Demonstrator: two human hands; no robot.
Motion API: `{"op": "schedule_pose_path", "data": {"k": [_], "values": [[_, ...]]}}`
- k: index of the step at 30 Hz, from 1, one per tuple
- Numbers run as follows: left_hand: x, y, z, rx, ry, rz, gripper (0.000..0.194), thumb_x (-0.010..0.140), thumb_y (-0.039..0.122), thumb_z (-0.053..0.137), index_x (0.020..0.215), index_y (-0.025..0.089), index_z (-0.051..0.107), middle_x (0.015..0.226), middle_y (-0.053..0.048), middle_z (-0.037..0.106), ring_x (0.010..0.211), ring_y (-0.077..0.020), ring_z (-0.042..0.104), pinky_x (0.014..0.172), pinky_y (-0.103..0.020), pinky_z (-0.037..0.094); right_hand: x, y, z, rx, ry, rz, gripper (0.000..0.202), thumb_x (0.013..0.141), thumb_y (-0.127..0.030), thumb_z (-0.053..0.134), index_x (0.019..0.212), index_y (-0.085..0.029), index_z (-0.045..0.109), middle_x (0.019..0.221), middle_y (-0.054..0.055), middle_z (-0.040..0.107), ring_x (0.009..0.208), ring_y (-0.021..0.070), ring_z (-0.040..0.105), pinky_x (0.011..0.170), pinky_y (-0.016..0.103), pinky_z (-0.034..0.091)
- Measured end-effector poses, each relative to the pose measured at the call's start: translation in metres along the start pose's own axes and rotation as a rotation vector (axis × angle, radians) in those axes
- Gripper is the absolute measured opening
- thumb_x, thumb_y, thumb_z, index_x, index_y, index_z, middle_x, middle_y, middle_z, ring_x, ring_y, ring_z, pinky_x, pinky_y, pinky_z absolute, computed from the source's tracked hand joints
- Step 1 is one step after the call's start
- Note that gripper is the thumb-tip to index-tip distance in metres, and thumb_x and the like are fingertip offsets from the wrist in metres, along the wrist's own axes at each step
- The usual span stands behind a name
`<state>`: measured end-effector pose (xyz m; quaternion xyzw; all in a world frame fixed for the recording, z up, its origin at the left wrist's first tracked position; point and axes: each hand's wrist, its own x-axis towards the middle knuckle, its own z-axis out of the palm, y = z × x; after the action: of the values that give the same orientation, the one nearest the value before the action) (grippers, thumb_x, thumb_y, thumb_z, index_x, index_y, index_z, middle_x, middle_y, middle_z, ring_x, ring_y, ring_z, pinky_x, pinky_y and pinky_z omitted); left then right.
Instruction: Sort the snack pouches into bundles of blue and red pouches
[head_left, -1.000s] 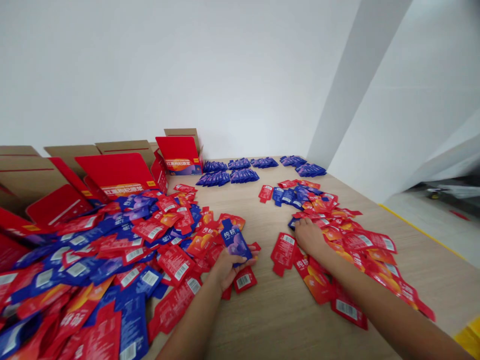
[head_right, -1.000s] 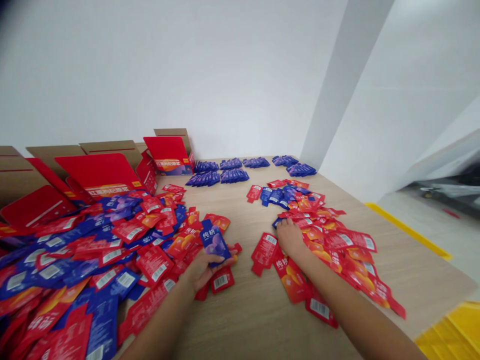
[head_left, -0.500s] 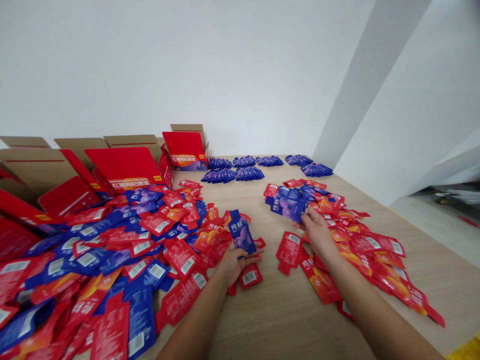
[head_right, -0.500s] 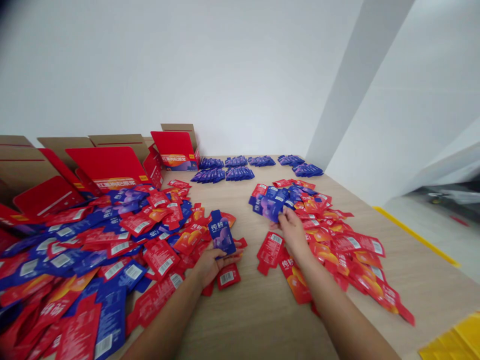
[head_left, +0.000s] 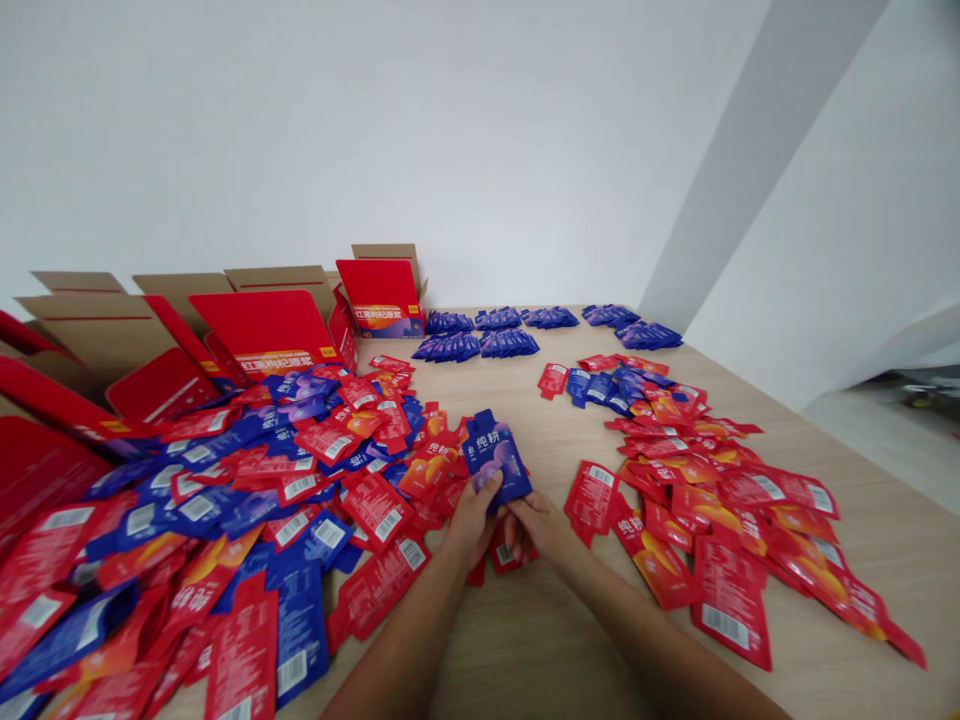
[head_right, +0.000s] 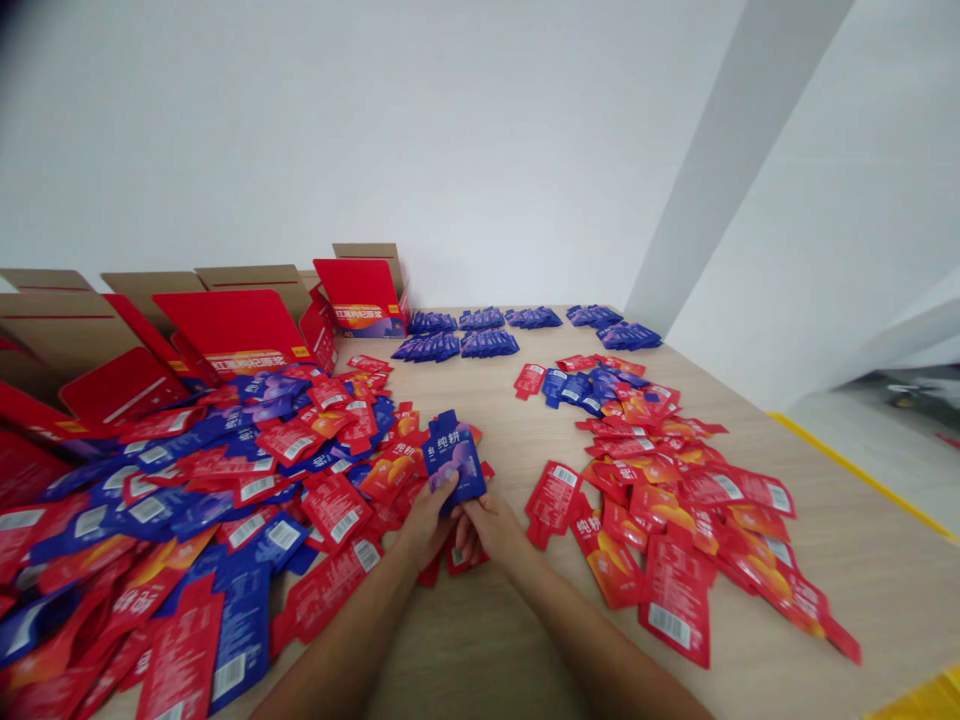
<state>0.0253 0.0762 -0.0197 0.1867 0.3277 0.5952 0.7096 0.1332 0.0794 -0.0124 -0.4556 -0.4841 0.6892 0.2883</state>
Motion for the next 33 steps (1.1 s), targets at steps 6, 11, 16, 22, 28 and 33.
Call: {"op": "schedule_pose_path", "data": {"k": [6,11,16,22,28,33], "values": [[-0.004,0.015,0.001,0.028,0.022,-0.009,0.029,0.075,0.027,0.067,0.099,0.014,0.056,0.083,-0.008,0.07,0.077,-0.023,0.068,0.065,-0.037,0.058,-0.011,-0.013,-0.031,-0.476,-0.175,0.086,0.026,0.078,-0.041,0.049,0.066,-0.018,0.052,0.049,-0.004,0.057,0.038,0.0092,0.052,0.04,0.021,0.042],[-0.006,0.012,0.004,0.029,0.036,-0.033,0.03,0.072,0.02,0.07,0.098,0.014,0.056,0.086,-0.007,0.07,0.078,-0.0223,0.068,0.069,-0.04,0.059,-0.011,-0.031,-0.042,-0.688,0.202,-0.232,0.032,0.088,-0.045,0.042,0.105,-0.019,0.049,0.081,0.005,0.067,0.068,0.0168,0.064,0.058,0.028,0.048],[-0.008,0.004,-0.003,0.087,-0.048,-0.103,0.044,0.058,0.009,0.078,0.097,0.014,0.057,0.087,-0.006,0.07,0.083,-0.0234,0.068,0.074,-0.037,0.058,0.002,-0.023,-0.018,-1.067,0.253,-0.44,0.031,0.095,-0.032,0.032,0.112,-0.014,0.05,0.107,0.015,0.063,0.097,0.0215,0.061,0.082,0.032,0.043],[-0.007,0.004,-0.003,0.109,-0.02,-0.089,0.033,0.065,0.012,0.072,0.095,0.011,0.06,0.091,-0.011,0.071,0.083,-0.0262,0.069,0.065,-0.034,0.058,0.044,-0.053,-0.061,-1.307,0.351,-0.373,0.04,0.098,-0.034,0.022,0.1,-0.018,0.058,0.095,0.007,0.068,0.09,0.0159,0.062,0.078,0.024,0.042],[-0.01,0.004,-0.002,0.078,-0.005,-0.117,0.036,0.06,0.005,0.07,0.095,0.011,0.062,0.095,-0.012,0.071,0.087,-0.0263,0.068,0.072,-0.034,0.056,0.117,-0.086,-0.145,-1.529,0.636,-0.157,0.038,0.086,-0.021,0.044,0.115,0.001,0.053,0.118,0.027,0.056,0.115,0.0328,0.049,0.094,0.038,0.035],[-0.009,0.001,-0.005,0.069,0.034,-0.114,0.034,0.055,0.0,0.065,0.087,0.01,0.064,0.089,-0.01,0.07,0.078,-0.0188,0.066,0.06,-0.024,0.051,0.151,-0.082,-0.169,-1.582,0.698,-0.016,0.043,0.084,-0.012,0.04,0.121,0.009,0.047,0.108,0.033,0.059,0.107,0.0378,0.056,0.087,0.047,0.039]]}}
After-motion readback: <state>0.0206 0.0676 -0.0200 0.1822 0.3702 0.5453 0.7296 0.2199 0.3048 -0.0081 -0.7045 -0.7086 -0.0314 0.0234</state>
